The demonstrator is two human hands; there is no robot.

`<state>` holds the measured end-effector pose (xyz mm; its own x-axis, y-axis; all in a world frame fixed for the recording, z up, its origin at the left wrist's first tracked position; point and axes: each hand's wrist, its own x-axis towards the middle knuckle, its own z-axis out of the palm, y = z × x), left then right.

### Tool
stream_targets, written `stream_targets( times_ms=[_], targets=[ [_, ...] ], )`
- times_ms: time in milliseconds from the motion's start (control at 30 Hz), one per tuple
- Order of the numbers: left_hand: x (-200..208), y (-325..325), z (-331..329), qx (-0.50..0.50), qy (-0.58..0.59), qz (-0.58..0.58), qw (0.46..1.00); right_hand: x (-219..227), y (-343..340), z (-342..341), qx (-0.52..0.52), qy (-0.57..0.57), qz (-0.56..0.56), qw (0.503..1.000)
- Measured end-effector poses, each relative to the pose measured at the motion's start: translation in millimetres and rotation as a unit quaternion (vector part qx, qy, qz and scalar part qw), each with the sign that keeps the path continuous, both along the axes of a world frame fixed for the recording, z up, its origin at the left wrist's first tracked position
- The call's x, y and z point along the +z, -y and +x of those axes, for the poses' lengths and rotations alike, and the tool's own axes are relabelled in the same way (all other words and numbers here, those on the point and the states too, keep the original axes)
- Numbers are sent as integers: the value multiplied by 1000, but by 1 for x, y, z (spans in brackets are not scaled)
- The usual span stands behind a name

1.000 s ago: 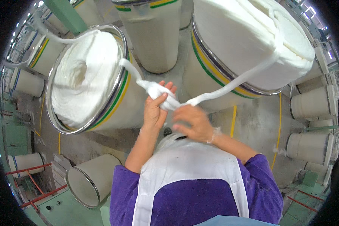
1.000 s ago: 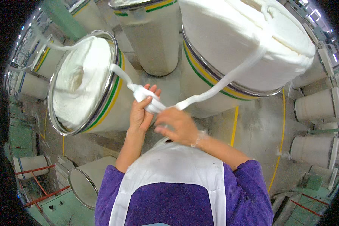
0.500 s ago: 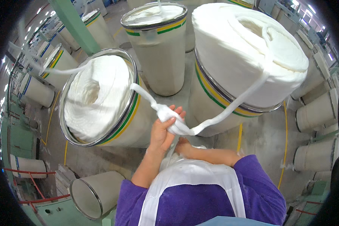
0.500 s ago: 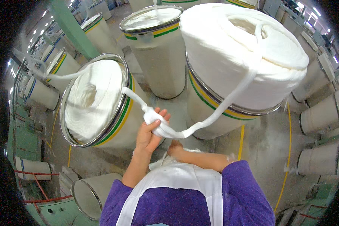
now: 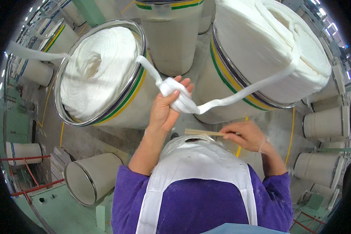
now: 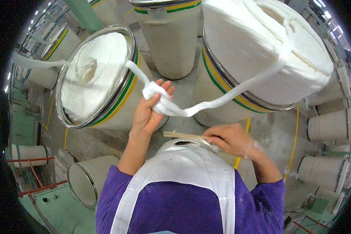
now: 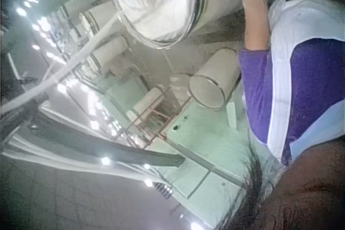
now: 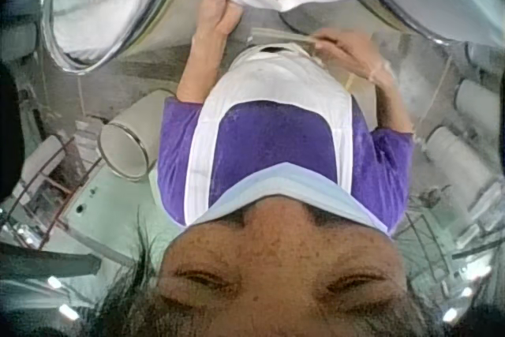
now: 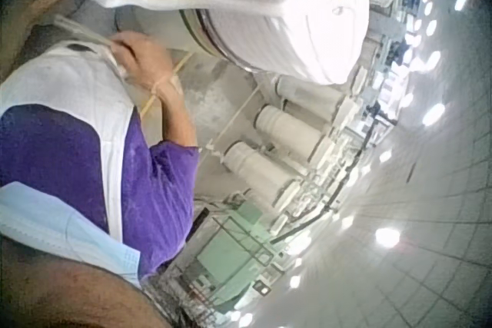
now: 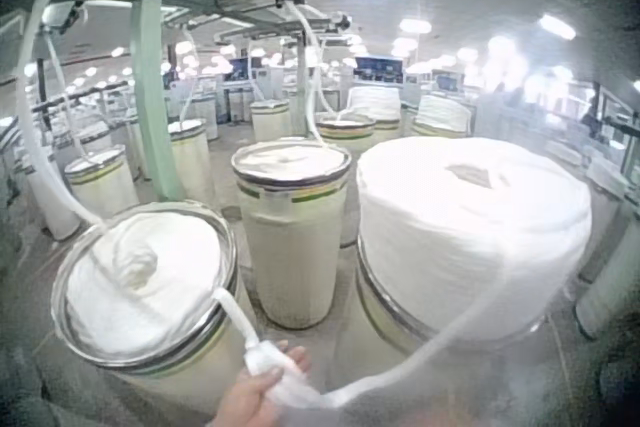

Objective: The person pulls white textile roving from large cylindrical containers, uses a thin wooden stick to guide and separate strands, and places the roving into other containers. The person then moves to a different area and places metal lids on several containers.

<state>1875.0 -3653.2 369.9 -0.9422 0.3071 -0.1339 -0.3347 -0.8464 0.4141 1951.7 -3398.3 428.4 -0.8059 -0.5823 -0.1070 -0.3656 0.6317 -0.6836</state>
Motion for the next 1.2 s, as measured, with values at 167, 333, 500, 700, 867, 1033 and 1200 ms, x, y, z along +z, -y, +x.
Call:
stream_targets(
  times_ms=[167, 333, 500, 700, 867, 1033, 1200],
  targets=[
    [6, -8, 2, -40, -10, -10, 999, 9, 32, -2, -160, -85, -65, 981],
    [7, -8, 5, -57, -22, 4, 998, -16, 49, -11, -156, -226, -20, 961],
    [1, -6, 3, -38, -45, -36, 998, -28, 61, -12, -193, -258, -11, 947],
    [-4, -12, 4, -7, 19, -14, 1000, -13, 62, -7, -216, -197, -38, 956],
    [-8, -17, 1, -5, -4, -71, 997, 7, 46, -8, -240, -318, 13, 917],
    [-10, -21, -7, 23, -27, -61, 998, 12, 41, -13, -267, -348, 18, 898],
    [-9, -27, -2, 9, -22, 8, 1000, 17, 35, -9, -270, -400, -2, 876]
  ],
)
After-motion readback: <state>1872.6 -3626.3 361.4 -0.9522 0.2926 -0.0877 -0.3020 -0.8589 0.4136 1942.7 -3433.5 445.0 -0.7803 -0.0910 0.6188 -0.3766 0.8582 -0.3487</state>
